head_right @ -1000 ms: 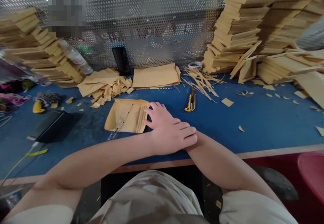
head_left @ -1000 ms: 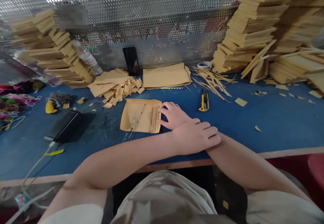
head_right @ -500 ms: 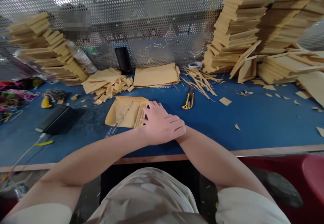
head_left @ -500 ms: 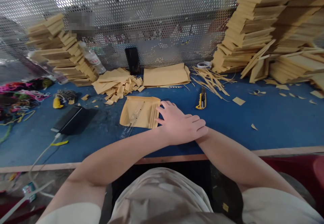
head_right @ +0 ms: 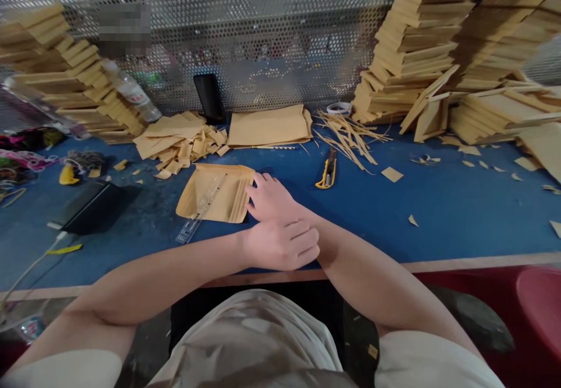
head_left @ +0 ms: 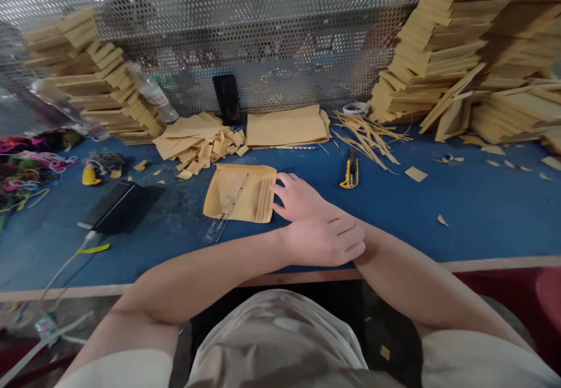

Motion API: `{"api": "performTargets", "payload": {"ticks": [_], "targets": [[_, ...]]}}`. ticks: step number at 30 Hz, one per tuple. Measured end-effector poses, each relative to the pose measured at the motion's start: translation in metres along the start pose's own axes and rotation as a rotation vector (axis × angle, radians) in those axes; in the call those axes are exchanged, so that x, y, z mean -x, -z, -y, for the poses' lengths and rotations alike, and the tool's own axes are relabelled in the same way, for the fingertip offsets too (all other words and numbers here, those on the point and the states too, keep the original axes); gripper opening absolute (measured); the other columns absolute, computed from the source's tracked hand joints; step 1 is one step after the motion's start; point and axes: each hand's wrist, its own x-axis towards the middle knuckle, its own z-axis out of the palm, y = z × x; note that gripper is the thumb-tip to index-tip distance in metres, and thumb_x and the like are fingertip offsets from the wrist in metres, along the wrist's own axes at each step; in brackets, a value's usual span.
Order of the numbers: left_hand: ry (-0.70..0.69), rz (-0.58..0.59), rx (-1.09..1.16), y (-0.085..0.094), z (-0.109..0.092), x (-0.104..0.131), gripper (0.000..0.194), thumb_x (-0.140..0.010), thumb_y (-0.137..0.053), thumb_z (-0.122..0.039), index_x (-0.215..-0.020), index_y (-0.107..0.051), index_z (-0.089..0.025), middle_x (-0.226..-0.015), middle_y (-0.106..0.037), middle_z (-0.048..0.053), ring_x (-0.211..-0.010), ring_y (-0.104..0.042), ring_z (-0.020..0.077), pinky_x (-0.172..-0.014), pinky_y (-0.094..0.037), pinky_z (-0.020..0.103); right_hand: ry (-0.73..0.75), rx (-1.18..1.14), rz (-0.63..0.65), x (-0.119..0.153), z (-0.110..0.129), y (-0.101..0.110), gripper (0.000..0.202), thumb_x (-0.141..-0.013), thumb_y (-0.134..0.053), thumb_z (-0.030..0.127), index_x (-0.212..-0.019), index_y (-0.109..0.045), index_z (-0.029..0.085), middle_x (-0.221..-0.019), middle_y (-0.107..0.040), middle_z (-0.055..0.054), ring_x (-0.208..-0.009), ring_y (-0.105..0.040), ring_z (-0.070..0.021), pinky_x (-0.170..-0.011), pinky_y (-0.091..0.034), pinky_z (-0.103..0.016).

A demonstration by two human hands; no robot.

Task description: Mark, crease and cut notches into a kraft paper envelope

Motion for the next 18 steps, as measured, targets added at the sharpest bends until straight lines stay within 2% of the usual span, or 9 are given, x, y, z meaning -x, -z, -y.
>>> {"api": "performTargets", "payload": {"ticks": [2,3,7,8,12,14,16,17,18], "targets": [[-0.061,-0.060,-0.031,-0.001,-0.002,0.003,0.035,-0.108,-0.045,-0.012,-0.091,-0.074,-0.021,-0.089,-0.078,0.000,-0.077,-0.068,0.0120,-0.066,-0.047,0.028,0.011,-0.004,0.006,0.001,0.000,0.000,0.028,-0.101,-0.066,0.032,-0.122,-0.072,0.015,-0.139,-0.061,-0.021,-0.119,-0.062,-0.0355,-0.094,-0.058,-0.050],[-0.060,-0.082,-0.051,-0.001,-0.003,0.004,0.033,-0.108,-0.046,-0.013,-0.094,-0.075,-0.020,-0.091,-0.078,0.002,-0.078,-0.069,0.0128,-0.067,-0.047,0.029,0.015,-0.007,0.005,0.001,-0.001,-0.001,0.029,-0.100,-0.066,0.032,-0.124,-0.072,0.015,-0.140,-0.060,-0.021,-0.120,-0.061,-0.0354,-0.094,-0.057,-0.050],[0.015,-0.152,-0.148,-0.005,-0.006,0.004,0.025,-0.106,-0.050,-0.012,-0.114,-0.073,-0.013,-0.115,-0.079,0.011,-0.101,-0.072,0.0197,-0.089,-0.051,0.034,0.023,-0.029,-0.011,0.000,-0.002,-0.004,0.031,-0.101,-0.065,0.029,-0.128,-0.069,0.015,-0.140,-0.059,-0.020,-0.123,-0.058,-0.0351,-0.097,-0.054,-0.050],[0.027,-0.160,-0.160,-0.006,-0.008,0.004,0.024,-0.106,-0.050,-0.012,-0.111,-0.074,-0.013,-0.112,-0.079,0.011,-0.099,-0.072,0.0197,-0.087,-0.050,0.034,0.024,-0.036,-0.013,-0.001,-0.001,-0.004,0.030,-0.101,-0.065,0.029,-0.128,-0.069,0.015,-0.139,-0.060,-0.020,-0.122,-0.058,-0.0349,-0.098,-0.054,-0.050],[0.006,-0.161,-0.143,-0.006,-0.017,0.007,0.028,-0.107,-0.050,-0.020,-0.086,-0.069,-0.017,-0.082,-0.072,0.007,-0.070,-0.062,0.0160,-0.061,-0.041,0.032,0.035,-0.073,-0.033,0.000,0.002,-0.003,0.034,-0.103,-0.063,0.034,-0.128,-0.069,0.011,-0.136,-0.062,-0.022,-0.119,-0.060,-0.0356,-0.098,-0.053,-0.051],[-0.025,-0.156,-0.123,0.004,-0.019,0.015,0.029,-0.106,-0.051,-0.021,-0.082,-0.067,-0.018,-0.076,-0.068,0.005,-0.064,-0.056,0.0147,-0.056,-0.035,0.032,0.082,-0.103,-0.041,0.001,0.004,-0.002,0.040,-0.103,-0.065,0.040,-0.129,-0.069,0.011,-0.136,-0.062,-0.022,-0.119,-0.060,-0.0354,-0.098,-0.053,-0.050],[-0.084,-0.145,-0.099,0.020,-0.014,0.027,0.022,-0.103,-0.054,-0.016,-0.086,-0.068,-0.019,-0.077,-0.067,0.003,-0.066,-0.056,0.0144,-0.058,-0.036,0.031,0.170,-0.140,-0.031,0.001,0.008,-0.004,0.042,-0.100,-0.070,0.043,-0.131,-0.070,0.014,-0.135,-0.064,-0.019,-0.118,-0.062,-0.0326,-0.099,-0.053,-0.047],[-0.127,-0.130,-0.077,0.030,-0.009,0.036,0.022,-0.103,-0.053,-0.016,-0.088,-0.068,-0.021,-0.077,-0.066,0.001,-0.066,-0.054,0.0141,-0.059,-0.038,0.031,0.216,-0.160,-0.024,0.001,0.009,-0.006,0.039,-0.099,-0.071,0.041,-0.130,-0.071,0.017,-0.134,-0.066,-0.016,-0.116,-0.063,-0.0304,-0.099,-0.053,-0.045],[-0.142,-0.067,-0.045,0.040,0.000,0.046,0.022,-0.103,-0.052,-0.016,-0.091,-0.069,-0.021,-0.077,-0.066,0.001,-0.067,-0.054,0.0147,-0.060,-0.039,0.031,0.257,-0.178,-0.022,0.001,0.011,-0.008,0.034,-0.100,-0.071,0.037,-0.128,-0.072,0.019,-0.131,-0.068,-0.014,-0.114,-0.065,-0.0280,-0.098,-0.054,-0.043]]}}
